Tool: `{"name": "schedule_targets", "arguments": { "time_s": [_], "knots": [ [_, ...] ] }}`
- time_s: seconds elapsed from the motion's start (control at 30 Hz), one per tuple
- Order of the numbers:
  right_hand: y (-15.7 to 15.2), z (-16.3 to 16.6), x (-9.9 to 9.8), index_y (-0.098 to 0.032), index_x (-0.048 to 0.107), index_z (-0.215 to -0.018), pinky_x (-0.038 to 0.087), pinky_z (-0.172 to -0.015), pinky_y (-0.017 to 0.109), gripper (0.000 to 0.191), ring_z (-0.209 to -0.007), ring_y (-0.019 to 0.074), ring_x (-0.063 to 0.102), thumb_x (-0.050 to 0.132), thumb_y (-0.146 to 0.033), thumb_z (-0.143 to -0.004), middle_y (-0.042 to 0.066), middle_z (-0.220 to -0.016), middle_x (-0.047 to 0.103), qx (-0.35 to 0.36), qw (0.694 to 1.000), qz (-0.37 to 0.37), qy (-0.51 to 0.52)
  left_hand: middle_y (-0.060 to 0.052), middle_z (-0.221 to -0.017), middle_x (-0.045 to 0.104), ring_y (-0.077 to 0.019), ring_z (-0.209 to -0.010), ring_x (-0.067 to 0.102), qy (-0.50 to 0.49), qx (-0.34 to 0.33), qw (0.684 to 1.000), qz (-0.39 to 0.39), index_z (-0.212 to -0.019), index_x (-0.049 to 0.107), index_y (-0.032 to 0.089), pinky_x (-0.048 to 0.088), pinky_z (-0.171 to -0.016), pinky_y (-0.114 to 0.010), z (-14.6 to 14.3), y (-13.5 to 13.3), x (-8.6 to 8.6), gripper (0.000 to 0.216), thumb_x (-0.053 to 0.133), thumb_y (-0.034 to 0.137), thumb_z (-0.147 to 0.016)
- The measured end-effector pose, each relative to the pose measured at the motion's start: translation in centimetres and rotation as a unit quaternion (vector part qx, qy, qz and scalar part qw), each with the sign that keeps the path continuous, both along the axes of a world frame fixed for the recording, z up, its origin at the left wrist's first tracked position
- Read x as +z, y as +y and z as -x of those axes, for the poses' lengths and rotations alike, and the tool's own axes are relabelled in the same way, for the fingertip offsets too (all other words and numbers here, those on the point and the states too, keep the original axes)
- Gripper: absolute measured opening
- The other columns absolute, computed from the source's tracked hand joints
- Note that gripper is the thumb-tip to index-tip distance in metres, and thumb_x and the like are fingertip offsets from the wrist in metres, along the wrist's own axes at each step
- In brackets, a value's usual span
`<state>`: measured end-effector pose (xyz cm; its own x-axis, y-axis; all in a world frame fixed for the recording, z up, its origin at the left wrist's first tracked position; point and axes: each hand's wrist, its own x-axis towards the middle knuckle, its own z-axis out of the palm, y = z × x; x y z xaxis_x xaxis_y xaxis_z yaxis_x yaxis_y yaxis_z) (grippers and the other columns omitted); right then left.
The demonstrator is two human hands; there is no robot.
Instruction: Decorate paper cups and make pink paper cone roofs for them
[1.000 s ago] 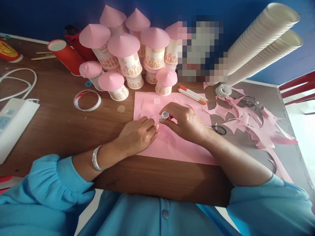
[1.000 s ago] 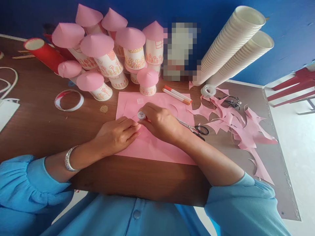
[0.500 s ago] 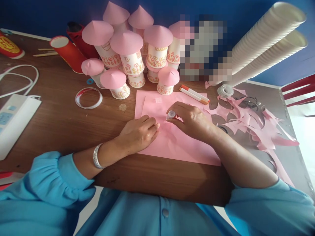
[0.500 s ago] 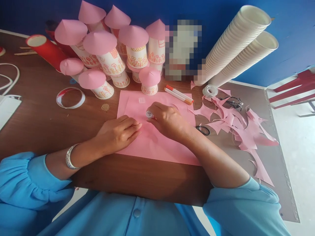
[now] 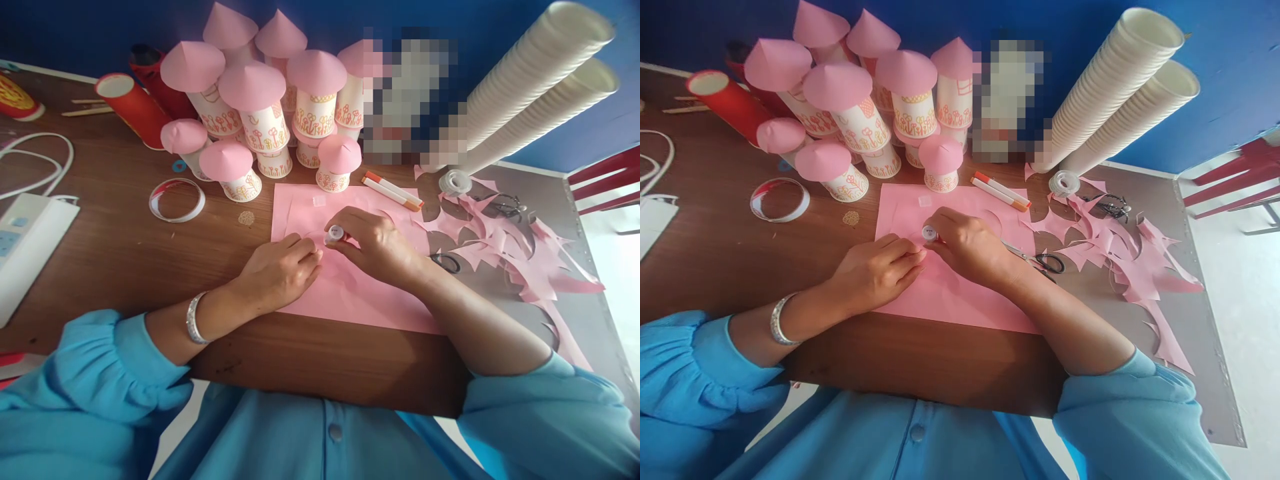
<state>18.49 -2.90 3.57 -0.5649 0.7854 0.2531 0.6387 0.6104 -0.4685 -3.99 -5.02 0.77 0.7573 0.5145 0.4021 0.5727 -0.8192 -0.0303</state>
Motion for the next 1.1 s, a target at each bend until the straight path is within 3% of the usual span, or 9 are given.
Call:
{"name": "schedule_targets", "arguments": {
  "time_s": [0.2, 0.3, 0.5, 0.67, 0.77, 0.97, 1.1],
  "knots": [
    [0.0, -0.6, 0.2, -0.017, 0.066, -0.094, 0.041, -0.065, 0.030, 0.005, -0.080, 0.0193, 0.064, 0.063, -0.019, -0.097, 0.007, -0.094, 0.073, -0.017, 0.998, -0.011, -0.065, -0.006, -0.088, 0.071, -0.0203, -0.081, 0.065, 0.013, -0.001, 1.000, 0.012, -0.094, 0.070, 0.014, 0.054, -0.064, -0.033, 0.2, 0.0, -0.2, 0.020, 0.052, 0.019, -0.103],
    [-0.3, -0.7, 0.6, -0.017, 0.066, -0.093, 0.041, -0.067, 0.031, 0.007, -0.081, 0.0195, 0.064, 0.061, -0.019, -0.098, 0.008, -0.094, 0.073, -0.030, 0.998, -0.018, -0.050, -0.006, -0.089, 0.070, -0.0196, -0.081, 0.064, 0.016, -0.003, 1.000, 0.016, -0.094, 0.069, 0.013, 0.054, -0.066, -0.033, 0.0, 0.0, -0.1, 0.020, 0.052, 0.018, -0.103],
    [-0.2, -0.2, 0.3, -0.018, 0.065, -0.094, 0.045, -0.068, 0.030, 0.011, -0.084, 0.0189, 0.066, 0.057, -0.021, -0.101, 0.007, -0.097, 0.074, 0.016, 1.000, 0.000, -0.023, -0.007, -0.093, 0.071, -0.0198, -0.085, 0.064, 0.025, 0.006, 1.000, 0.015, -0.098, 0.070, 0.014, 0.054, -0.068, -0.033, 0.0, -0.1, 0.2, 0.021, 0.051, 0.020, -0.104],
    [-0.3, -1.7, 2.5, -0.021, 0.067, -0.097, 0.052, -0.077, 0.039, 0.009, -0.090, 0.0252, 0.068, 0.058, -0.023, -0.100, 0.010, -0.100, 0.072, -0.099, 0.992, -0.072, -0.001, -0.007, -0.095, 0.069, -0.0198, -0.087, 0.063, 0.042, -0.005, 0.997, 0.063, -0.097, 0.069, 0.014, 0.055, -0.074, -0.034, 0.3, 0.1, -0.4, 0.026, 0.045, 0.019, -0.106],
    [-0.7, -1.8, 3.5, -0.023, 0.068, -0.104, 0.055, -0.079, 0.041, 0.011, -0.095, 0.0266, 0.068, 0.058, -0.024, -0.101, 0.010, -0.104, 0.072, -0.111, 0.990, -0.084, 0.030, -0.008, -0.096, 0.069, -0.0197, -0.089, 0.063, 0.036, -0.007, 0.995, 0.098, -0.096, 0.068, 0.015, 0.054, -0.077, -0.034, 0.3, 0.1, -0.5, 0.025, 0.045, 0.018, -0.106],
    [-0.7, 0.3, 1.0, -0.018, 0.066, -0.098, 0.051, -0.075, 0.033, 0.010, -0.084, 0.0192, 0.065, 0.057, -0.020, -0.100, 0.009, -0.100, 0.072, -0.009, 1.000, 0.009, 0.029, -0.008, -0.094, 0.070, -0.0221, -0.085, 0.064, 0.019, 0.001, 0.998, 0.056, -0.101, 0.069, 0.012, 0.054, -0.066, -0.036, 0.3, 0.0, -0.3, 0.020, 0.052, 0.021, -0.104],
    [-0.4, 0.7, -0.1, -0.016, 0.066, -0.096, 0.046, -0.071, 0.031, 0.014, -0.084, 0.0191, 0.063, 0.053, -0.021, -0.102, 0.010, -0.099, 0.072, 0.008, 1.000, 0.017, -0.024, -0.009, -0.093, 0.070, -0.0221, -0.084, 0.065, 0.016, 0.000, 0.999, 0.037, -0.100, 0.069, 0.011, 0.055, -0.064, -0.035, 0.3, -0.1, -0.3, 0.019, 0.052, 0.020, -0.103]
  ]
}}
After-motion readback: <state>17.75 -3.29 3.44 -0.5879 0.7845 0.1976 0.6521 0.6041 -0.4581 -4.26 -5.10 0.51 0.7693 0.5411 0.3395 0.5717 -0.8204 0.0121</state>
